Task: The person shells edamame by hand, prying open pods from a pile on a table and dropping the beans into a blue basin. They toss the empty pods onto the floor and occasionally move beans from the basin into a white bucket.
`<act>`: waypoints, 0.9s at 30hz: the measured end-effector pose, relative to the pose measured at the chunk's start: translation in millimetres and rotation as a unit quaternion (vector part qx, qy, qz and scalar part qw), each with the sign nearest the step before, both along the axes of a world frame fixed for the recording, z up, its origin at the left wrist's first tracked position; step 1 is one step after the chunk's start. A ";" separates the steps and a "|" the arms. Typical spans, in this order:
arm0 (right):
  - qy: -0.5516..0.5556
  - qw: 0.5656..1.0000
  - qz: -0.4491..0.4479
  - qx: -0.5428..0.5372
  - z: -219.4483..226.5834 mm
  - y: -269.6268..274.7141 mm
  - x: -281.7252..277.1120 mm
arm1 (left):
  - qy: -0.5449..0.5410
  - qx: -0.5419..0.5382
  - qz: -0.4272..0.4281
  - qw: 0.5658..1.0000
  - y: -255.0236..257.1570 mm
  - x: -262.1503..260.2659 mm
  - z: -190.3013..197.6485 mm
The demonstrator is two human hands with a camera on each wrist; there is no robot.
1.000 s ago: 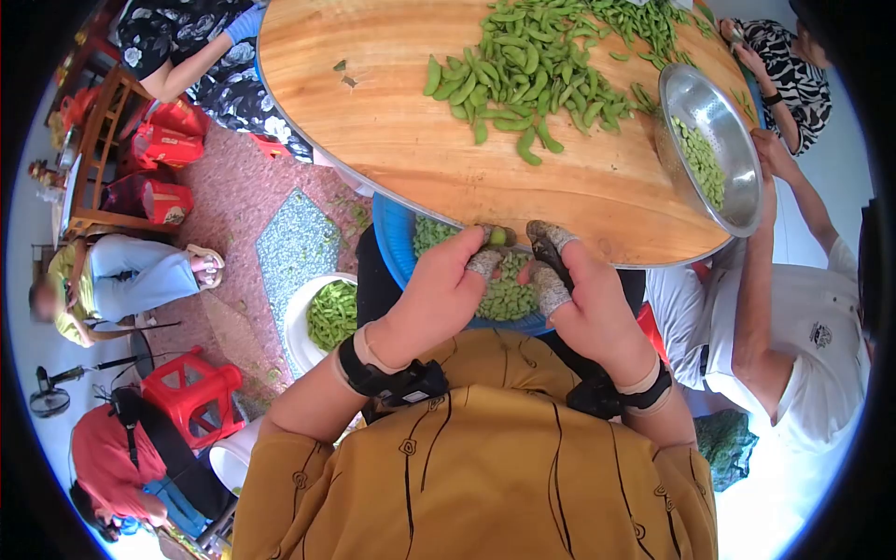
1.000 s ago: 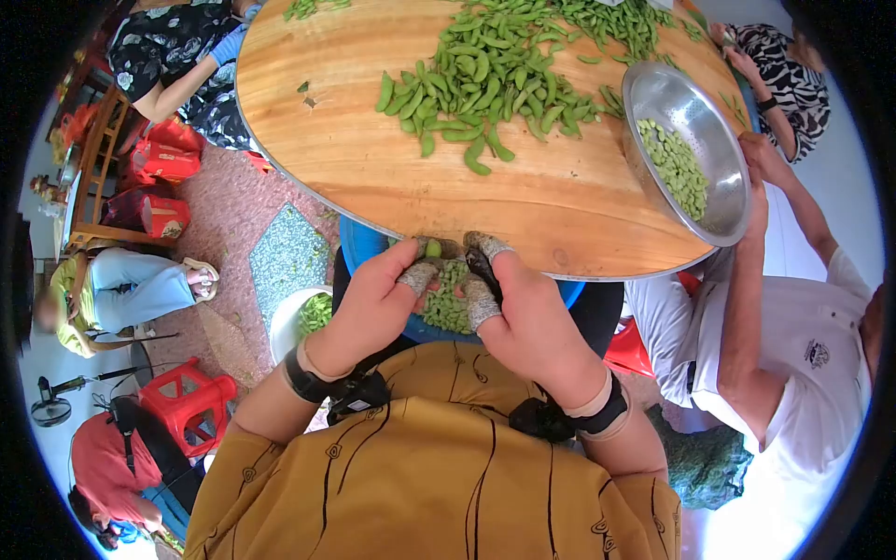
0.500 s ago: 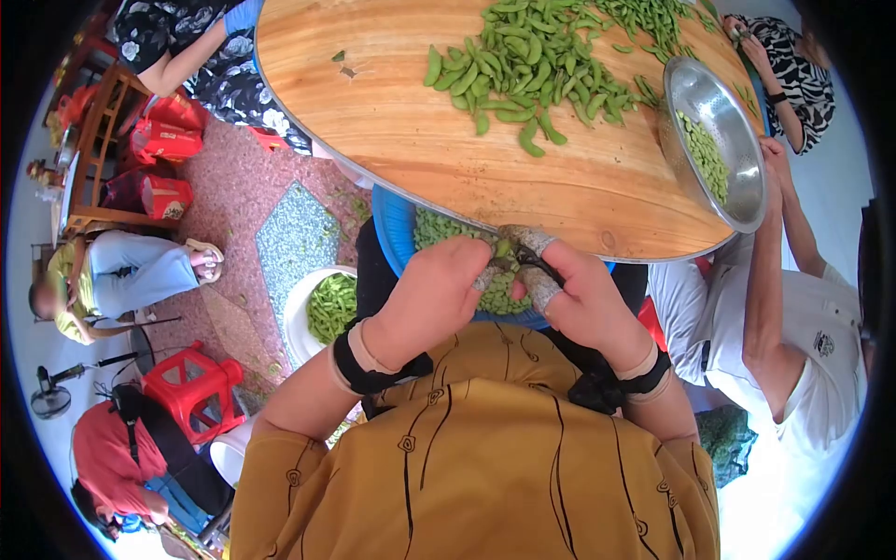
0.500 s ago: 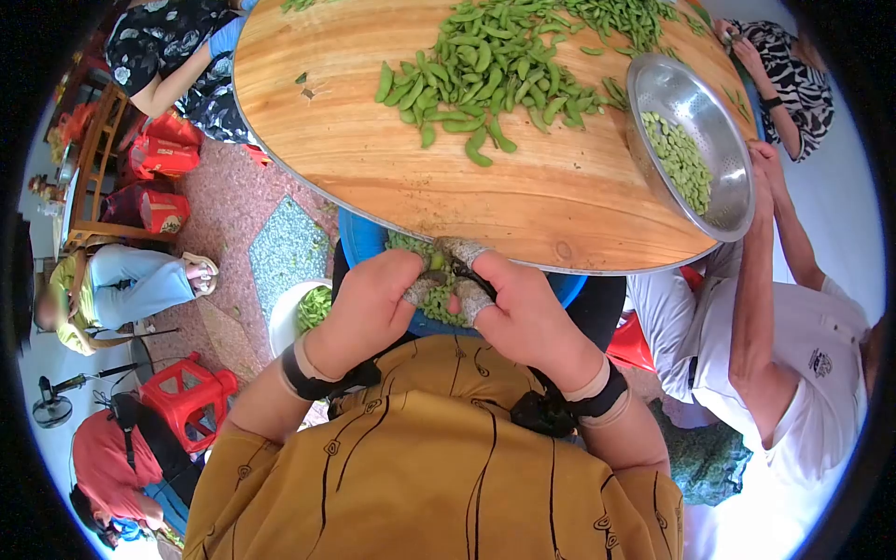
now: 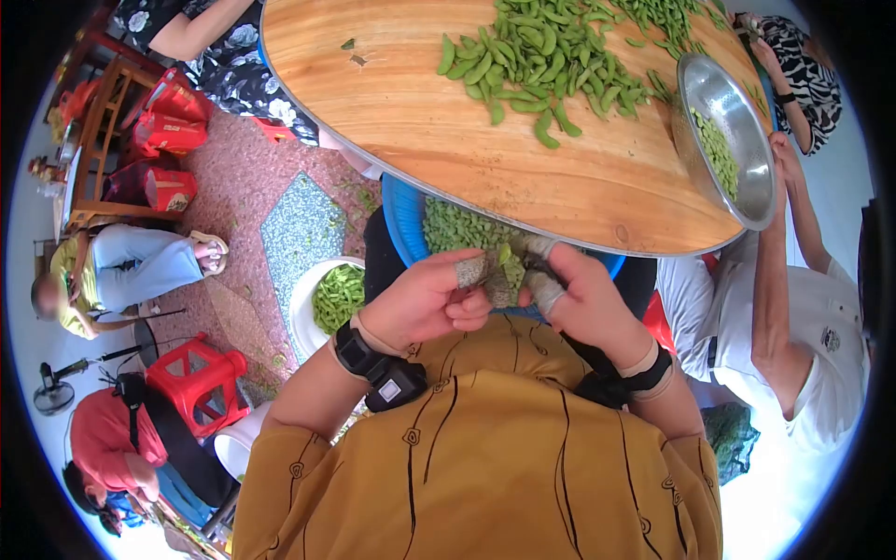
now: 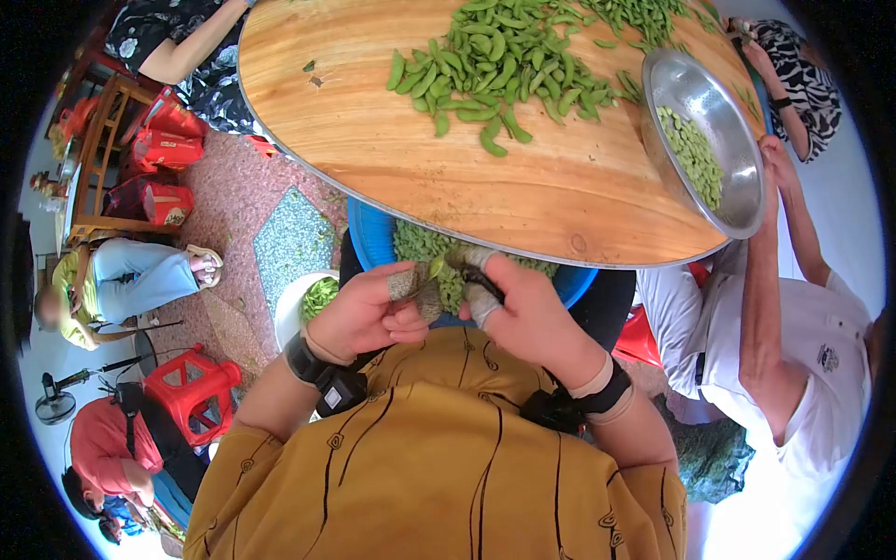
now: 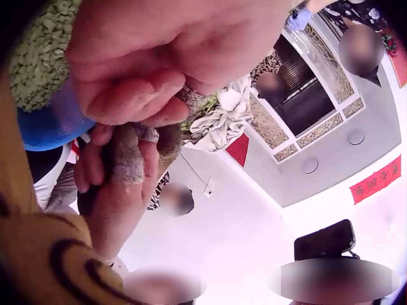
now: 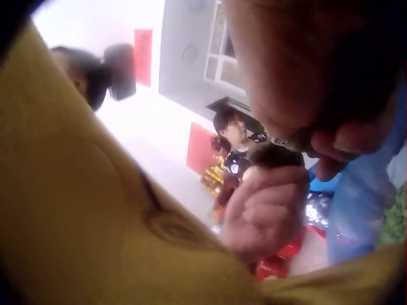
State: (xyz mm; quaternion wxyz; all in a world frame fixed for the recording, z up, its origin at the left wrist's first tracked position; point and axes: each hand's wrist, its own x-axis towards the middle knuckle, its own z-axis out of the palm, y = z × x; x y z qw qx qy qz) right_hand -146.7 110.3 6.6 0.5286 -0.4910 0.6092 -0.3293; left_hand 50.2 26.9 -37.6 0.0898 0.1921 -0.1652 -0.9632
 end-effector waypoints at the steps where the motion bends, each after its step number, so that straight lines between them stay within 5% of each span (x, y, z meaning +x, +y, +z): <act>1: 0.000 1.000 -0.001 0.001 3.2 -1.8 -0.6 | 0.000 0.001 -0.001 1.000 -0.3 0.1 0.7; 3: -0.205 0.972 -0.065 0.092 6.4 -7.5 -2.1 | 0.031 -0.009 -0.030 0.999 -1.2 0.2 3.4; 7: -0.230 0.964 -0.071 0.110 -4.2 -12.6 -1.4 | 0.074 0.012 -0.071 0.995 1.0 -4.8 1.8; 10: -0.213 0.971 -0.069 0.088 -7.6 -13.0 -1.0 | -0.061 -0.086 0.010 0.994 7.5 -7.3 6.6; 12: -0.201 0.973 -0.077 0.085 -11.8 -12.5 -0.3 | -0.159 -0.422 -0.010 0.892 6.9 -6.3 10.3; 14: -0.188 0.975 -0.087 0.079 -16.3 -12.0 2.2 | -0.191 -0.463 -0.002 0.866 6.5 -4.3 12.1; 15: -0.001 0.991 -0.092 -0.094 -18.6 -11.5 5.5 | -0.221 -0.502 0.007 0.836 6.6 -3.8 12.6; 16: 0.187 0.943 -0.090 -0.260 -19.6 -10.4 7.5 | -0.222 -0.502 0.006 0.836 7.1 -4.1 10.7; 18: 0.212 0.941 -0.057 -0.257 -15.9 -5.7 6.6 | -0.235 -0.640 0.056 0.730 7.7 -6.2 5.8; 19: 0.237 0.938 -0.021 -0.253 -14.5 -3.4 5.7 | -0.234 -0.640 0.055 0.730 7.8 -6.8 7.2; 21: 0.227 0.940 -0.003 -0.254 -21.6 -3.2 0.9 | -0.236 -0.801 0.010 0.549 7.1 -8.7 13.7; 23: 0.217 0.942 0.017 -0.255 -19.3 -6.3 -3.3 | -0.214 -0.800 0.003 0.560 9.3 -9.4 14.3; 24: 0.101 0.991 0.009 -0.086 -9.4 -8.3 -5.2 | -0.192 -0.798 -0.005 0.570 11.1 -9.4 14.1; 25: -0.018 0.996 -0.001 0.085 -4.2 -10.4 -7.1 | -0.192 -0.798 -0.006 0.572 12.1 -9.2 11.0; 27: -0.083 0.991 0.019 0.100 -11.2 -13.3 -13.7 | -0.117 -0.747 0.031 0.654 12.5 -10.4 5.4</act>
